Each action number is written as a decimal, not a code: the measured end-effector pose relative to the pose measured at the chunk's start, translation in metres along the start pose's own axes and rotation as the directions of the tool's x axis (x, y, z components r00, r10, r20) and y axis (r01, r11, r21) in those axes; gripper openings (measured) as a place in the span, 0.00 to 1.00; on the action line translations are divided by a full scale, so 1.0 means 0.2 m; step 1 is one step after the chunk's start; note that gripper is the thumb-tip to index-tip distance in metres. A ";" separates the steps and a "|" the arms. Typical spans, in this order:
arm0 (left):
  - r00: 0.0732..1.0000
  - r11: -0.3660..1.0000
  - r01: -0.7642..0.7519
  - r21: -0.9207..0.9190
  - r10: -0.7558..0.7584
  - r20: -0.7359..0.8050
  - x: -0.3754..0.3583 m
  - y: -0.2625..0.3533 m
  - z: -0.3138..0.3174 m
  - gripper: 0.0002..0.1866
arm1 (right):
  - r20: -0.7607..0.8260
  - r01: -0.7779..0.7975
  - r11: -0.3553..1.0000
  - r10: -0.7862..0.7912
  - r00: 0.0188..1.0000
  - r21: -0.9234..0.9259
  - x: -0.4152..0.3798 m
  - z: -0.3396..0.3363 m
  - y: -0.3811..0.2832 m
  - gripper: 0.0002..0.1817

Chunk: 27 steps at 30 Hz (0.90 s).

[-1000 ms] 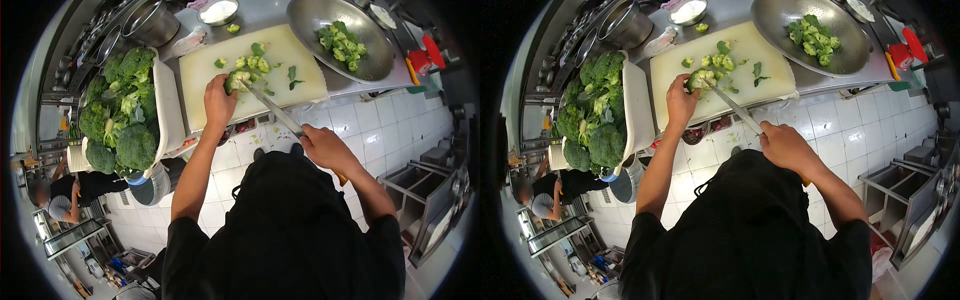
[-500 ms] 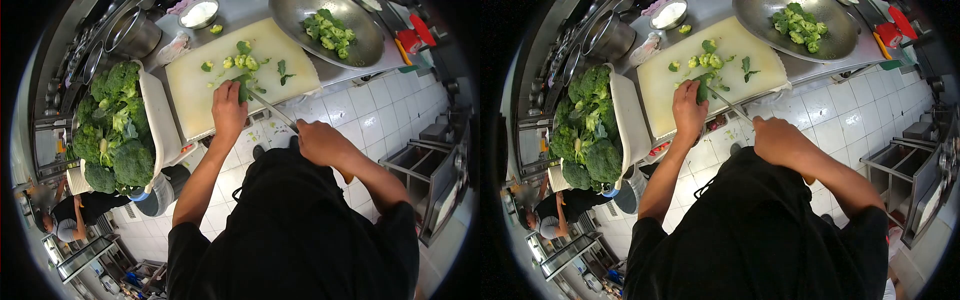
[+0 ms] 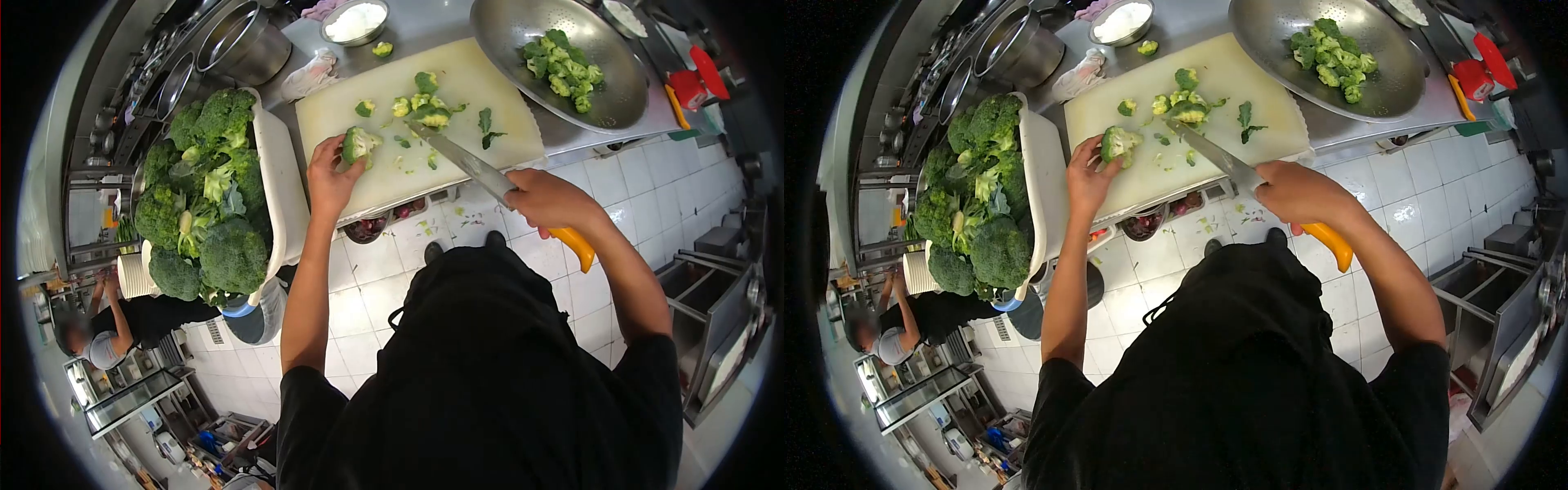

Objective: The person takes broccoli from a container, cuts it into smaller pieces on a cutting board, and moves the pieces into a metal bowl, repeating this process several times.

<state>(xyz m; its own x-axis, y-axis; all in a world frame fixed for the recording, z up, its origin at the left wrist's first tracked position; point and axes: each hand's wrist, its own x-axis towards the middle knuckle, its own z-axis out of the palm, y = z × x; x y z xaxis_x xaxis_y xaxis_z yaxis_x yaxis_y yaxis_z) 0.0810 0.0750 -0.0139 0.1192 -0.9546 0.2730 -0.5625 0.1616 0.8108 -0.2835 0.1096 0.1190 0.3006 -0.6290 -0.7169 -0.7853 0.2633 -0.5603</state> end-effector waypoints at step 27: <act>0.978 0.911 -0.206 0.358 0.180 0.106 -0.10 0.26 0.08 0.16 | 0.161 0.116 0.985 -0.096 0.982 -0.124 0.05 0.16 -0.12 0.13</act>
<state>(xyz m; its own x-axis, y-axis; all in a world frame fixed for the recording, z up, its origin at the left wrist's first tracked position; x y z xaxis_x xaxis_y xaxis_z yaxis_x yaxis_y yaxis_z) 0.0358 0.0995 0.0146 -0.0712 -0.9311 0.3579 -0.8295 0.2546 0.4972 -0.2447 0.1208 0.1114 0.4577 -0.5251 -0.7175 -0.8060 0.0957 -0.5842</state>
